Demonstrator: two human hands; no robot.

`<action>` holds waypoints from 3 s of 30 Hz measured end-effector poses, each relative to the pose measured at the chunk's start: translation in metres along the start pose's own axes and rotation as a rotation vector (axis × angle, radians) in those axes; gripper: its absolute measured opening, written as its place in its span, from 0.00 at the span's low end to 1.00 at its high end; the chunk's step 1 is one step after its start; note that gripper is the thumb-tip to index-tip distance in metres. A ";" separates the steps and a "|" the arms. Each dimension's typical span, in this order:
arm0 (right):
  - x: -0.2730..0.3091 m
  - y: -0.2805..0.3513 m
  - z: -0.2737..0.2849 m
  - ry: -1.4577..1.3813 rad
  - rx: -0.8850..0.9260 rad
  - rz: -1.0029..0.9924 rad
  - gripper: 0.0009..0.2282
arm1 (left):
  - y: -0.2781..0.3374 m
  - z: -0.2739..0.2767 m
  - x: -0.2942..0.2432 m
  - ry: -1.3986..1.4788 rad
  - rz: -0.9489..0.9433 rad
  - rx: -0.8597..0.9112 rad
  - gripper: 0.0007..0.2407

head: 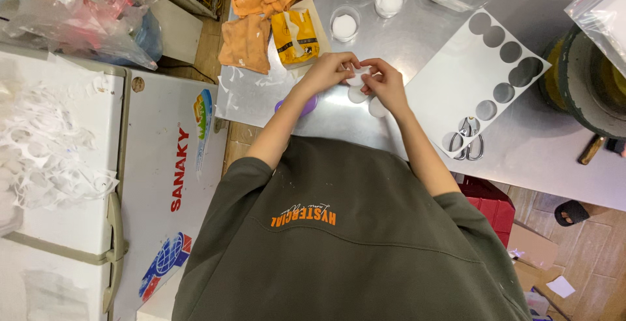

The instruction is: The person uses a purple hole puncher to cut circular stickers from a sheet of white adhesive paper, then peels the stickers and places them onto white plastic lids of containers.

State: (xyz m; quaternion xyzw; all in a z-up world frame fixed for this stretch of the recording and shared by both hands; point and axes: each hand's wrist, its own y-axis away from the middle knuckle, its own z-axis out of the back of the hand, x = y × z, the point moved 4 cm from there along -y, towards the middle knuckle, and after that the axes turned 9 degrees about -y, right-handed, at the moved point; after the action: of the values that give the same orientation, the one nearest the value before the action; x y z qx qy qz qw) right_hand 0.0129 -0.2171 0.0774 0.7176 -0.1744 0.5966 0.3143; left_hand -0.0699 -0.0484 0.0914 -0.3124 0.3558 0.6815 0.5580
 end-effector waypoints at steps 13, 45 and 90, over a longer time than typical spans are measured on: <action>0.127 0.077 0.018 0.235 -0.002 -0.008 0.05 | 0.032 0.040 -0.139 -0.157 -0.319 -0.061 0.07; 0.025 0.186 0.123 0.476 -0.783 0.397 0.09 | 0.057 0.008 -0.139 0.296 -0.143 -0.507 0.14; 0.021 0.112 -0.309 0.068 0.234 -0.100 0.16 | 0.287 0.180 0.074 0.507 0.082 -0.650 0.14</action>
State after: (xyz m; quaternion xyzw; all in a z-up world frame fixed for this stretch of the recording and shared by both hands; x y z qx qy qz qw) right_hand -0.2829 -0.0943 0.1528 0.7365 -0.0568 0.6204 0.2636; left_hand -0.3707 0.1058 0.1694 -0.6159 0.2603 0.6816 0.2972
